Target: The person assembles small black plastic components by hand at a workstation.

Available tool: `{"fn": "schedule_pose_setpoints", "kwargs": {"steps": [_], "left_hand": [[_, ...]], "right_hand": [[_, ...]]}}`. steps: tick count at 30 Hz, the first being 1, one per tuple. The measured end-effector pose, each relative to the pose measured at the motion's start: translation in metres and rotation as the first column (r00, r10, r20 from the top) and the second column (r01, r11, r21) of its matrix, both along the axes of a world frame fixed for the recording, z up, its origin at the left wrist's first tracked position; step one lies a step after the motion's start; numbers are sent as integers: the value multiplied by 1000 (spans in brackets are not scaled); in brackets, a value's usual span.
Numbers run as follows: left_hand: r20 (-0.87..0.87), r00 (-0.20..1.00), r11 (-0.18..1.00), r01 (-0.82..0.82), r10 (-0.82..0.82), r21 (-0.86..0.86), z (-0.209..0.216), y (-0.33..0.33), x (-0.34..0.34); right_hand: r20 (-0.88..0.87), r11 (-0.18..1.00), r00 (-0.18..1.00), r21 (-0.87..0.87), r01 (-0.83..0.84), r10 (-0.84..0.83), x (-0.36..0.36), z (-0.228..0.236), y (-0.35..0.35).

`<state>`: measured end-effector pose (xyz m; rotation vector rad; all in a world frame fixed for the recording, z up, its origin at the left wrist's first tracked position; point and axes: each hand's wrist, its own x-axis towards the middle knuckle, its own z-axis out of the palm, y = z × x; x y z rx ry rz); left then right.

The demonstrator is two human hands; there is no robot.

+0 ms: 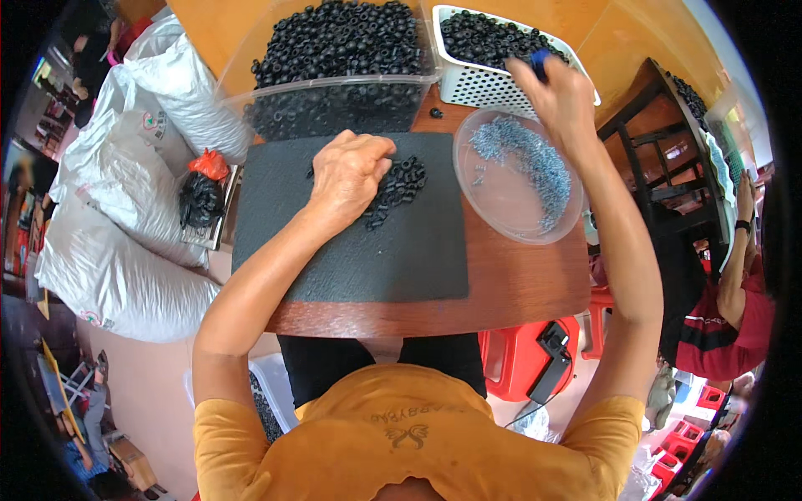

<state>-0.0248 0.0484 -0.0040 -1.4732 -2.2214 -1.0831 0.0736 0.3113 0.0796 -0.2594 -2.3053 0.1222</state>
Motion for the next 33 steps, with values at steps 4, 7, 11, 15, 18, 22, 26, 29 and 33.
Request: {"fn": "schedule_pose_setpoints", "kwargs": {"steps": [4,7,11,15,18,22,26,29,33], "left_hand": [[-107,992,986,49,-66,-158,-11,29,-5],[-142,982,959,79,-121,-271,-25,35,-11],[-196,963,939,113,-183,-324,-29,42,-13],[-172,974,936,84,-150,-341,-25,46,-20],[-68,993,918,65,-100,-391,-16,51,-21],[-50,995,908,59,-88,-414,-14,51,-17],[-159,984,897,7,-86,-442,-21,41,-13],[-180,980,905,0,-85,-426,-19,35,-8],[-172,985,954,-34,-19,-299,-10,28,-6]], "right_hand": [[77,991,989,46,122,-125,-50,28,54],[248,985,954,2,171,-167,-63,19,71],[144,984,975,77,159,-169,-35,-3,63],[147,977,982,-160,140,-117,2,-22,42],[147,919,989,-389,71,-14,31,-39,27],[282,854,952,-518,47,118,58,-65,0],[326,930,931,-365,-38,166,61,-85,-15],[359,960,913,-260,-101,193,53,-96,-17],[402,988,903,-89,-126,152,41,-107,-19]]}}
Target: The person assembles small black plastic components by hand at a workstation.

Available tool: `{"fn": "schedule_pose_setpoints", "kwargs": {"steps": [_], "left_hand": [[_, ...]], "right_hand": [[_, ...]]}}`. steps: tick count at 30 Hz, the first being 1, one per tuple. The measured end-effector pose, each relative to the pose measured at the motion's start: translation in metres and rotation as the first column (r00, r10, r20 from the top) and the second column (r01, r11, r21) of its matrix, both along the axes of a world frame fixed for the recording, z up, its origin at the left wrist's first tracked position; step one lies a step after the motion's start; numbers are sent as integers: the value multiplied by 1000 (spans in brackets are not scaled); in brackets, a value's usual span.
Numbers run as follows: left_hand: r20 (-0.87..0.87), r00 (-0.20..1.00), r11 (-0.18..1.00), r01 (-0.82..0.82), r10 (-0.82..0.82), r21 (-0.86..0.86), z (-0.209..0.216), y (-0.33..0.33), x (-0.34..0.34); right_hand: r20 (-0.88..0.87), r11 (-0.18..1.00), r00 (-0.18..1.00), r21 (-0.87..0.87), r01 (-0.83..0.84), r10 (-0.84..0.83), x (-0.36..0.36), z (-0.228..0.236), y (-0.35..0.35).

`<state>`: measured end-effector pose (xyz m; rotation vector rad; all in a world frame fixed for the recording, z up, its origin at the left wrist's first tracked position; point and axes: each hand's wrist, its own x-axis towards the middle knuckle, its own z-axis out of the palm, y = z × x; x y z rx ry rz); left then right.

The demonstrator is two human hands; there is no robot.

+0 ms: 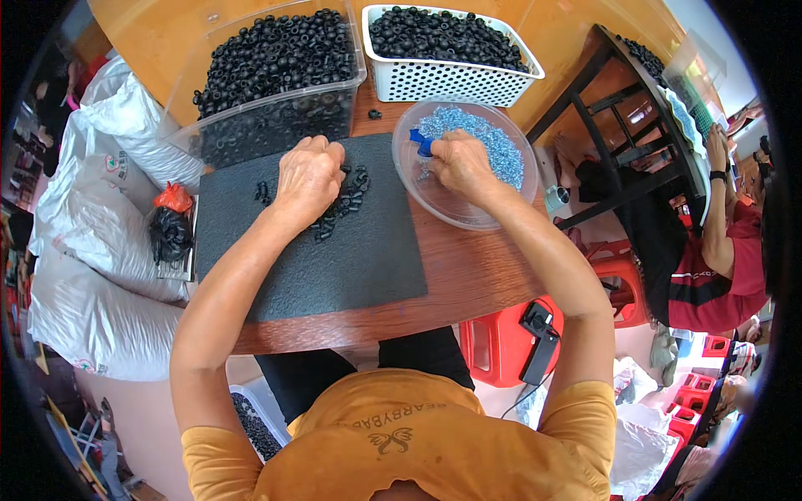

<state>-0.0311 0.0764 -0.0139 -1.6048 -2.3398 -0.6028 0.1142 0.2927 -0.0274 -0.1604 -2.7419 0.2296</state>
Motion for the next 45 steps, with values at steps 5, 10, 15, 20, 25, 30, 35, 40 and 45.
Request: {"fn": "schedule_pose_setpoints", "kwargs": {"steps": [5,10,15,20,25,30,35,40,45], "left_hand": [[183,983,986,-14,-17,167,19,-25,15],[545,839,962,-141,-9,233,26,-66,47],[559,829,954,-175,10,243,2,-98,71],[238,969,949,-132,63,285,-15,-111,82],[10,999,976,-50,49,214,-23,-107,85],[-71,997,979,-23,38,202,-27,-106,84],[-48,998,974,-37,48,222,-30,-109,85],[-1,998,963,-55,57,262,-31,-111,86],[77,994,958,-93,75,272,-28,-112,89]], "right_hand": [[19,997,1000,75,9,-11,-6,-13,-1],[61,997,998,73,26,-31,-6,-12,-1],[-26,995,995,-1,99,-99,7,-5,-4],[-131,981,989,-186,46,-71,24,20,-40],[-207,952,957,-186,-242,203,27,14,-93],[-127,944,953,-150,-293,276,22,-3,-111],[-105,941,964,-214,-262,245,29,-4,-105],[-157,923,965,-294,-251,212,32,-1,-110],[-133,975,978,-138,-176,158,30,-7,-123]]}}
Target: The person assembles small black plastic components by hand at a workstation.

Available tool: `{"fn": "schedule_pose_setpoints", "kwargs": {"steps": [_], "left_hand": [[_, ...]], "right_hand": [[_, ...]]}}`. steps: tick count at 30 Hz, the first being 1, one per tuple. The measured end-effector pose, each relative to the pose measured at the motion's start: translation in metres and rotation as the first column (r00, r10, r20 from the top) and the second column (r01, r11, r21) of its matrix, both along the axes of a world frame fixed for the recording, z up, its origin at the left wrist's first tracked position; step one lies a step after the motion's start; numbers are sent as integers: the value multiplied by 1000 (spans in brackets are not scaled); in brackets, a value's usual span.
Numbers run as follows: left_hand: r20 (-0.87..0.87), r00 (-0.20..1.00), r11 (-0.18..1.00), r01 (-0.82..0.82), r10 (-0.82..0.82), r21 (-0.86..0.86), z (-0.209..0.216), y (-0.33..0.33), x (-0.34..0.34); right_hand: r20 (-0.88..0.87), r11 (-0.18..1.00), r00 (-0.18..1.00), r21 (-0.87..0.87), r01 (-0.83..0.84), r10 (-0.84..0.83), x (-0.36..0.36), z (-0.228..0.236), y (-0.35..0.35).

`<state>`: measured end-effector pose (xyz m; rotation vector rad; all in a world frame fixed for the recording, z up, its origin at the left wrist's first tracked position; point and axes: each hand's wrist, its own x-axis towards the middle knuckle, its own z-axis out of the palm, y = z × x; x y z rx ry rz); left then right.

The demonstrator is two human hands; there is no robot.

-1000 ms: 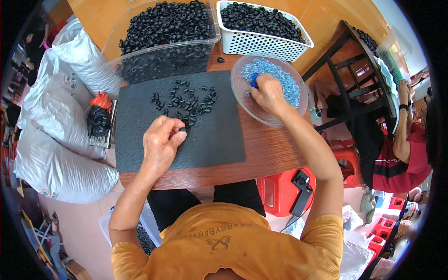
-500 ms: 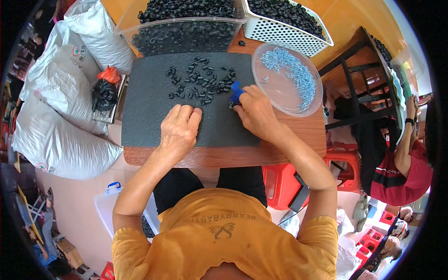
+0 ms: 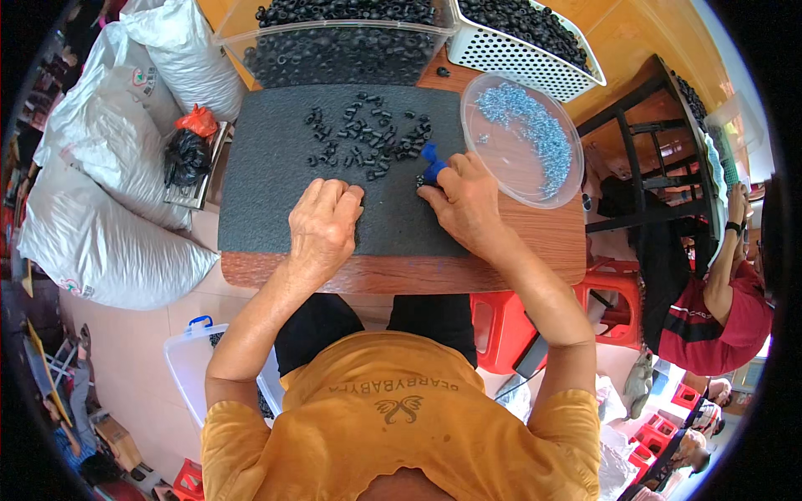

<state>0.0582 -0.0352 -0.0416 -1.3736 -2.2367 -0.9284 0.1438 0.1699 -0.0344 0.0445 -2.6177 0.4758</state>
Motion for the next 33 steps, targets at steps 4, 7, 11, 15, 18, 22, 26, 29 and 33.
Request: {"fn": "schedule_pose_setpoints", "kwargs": {"steps": [4,7,11,15,18,22,26,29,33], "left_hand": [[0,1000,1000,-2,2,28,-3,1,0],[12,1000,999,0,0,44,-4,1,-1],[1,1000,998,-1,0,59,-6,1,-1],[-15,1000,996,4,-2,84,-8,2,-1],[-18,1000,996,2,-1,84,-8,2,-1],[-17,1000,996,0,2,88,-7,1,-1],[-5,1000,996,6,-6,94,-7,2,-1],[-4,1000,995,4,-3,103,-7,2,-1],[3,1000,996,-4,4,85,-7,1,0]], "right_hand": [[-25,1000,1000,-11,14,-15,-4,-4,-2],[-66,999,997,-22,26,-27,-7,-4,0],[-19,1000,1000,-19,-3,3,-11,-2,2],[-15,998,998,-4,-65,65,-14,-1,3],[0,995,995,25,-98,98,-15,1,4],[0,991,992,44,-128,128,-16,2,4],[17,994,994,19,-107,106,-16,2,4],[1,995,997,-66,-80,80,-15,7,0],[66,981,996,-187,-53,66,-15,15,0]]}}
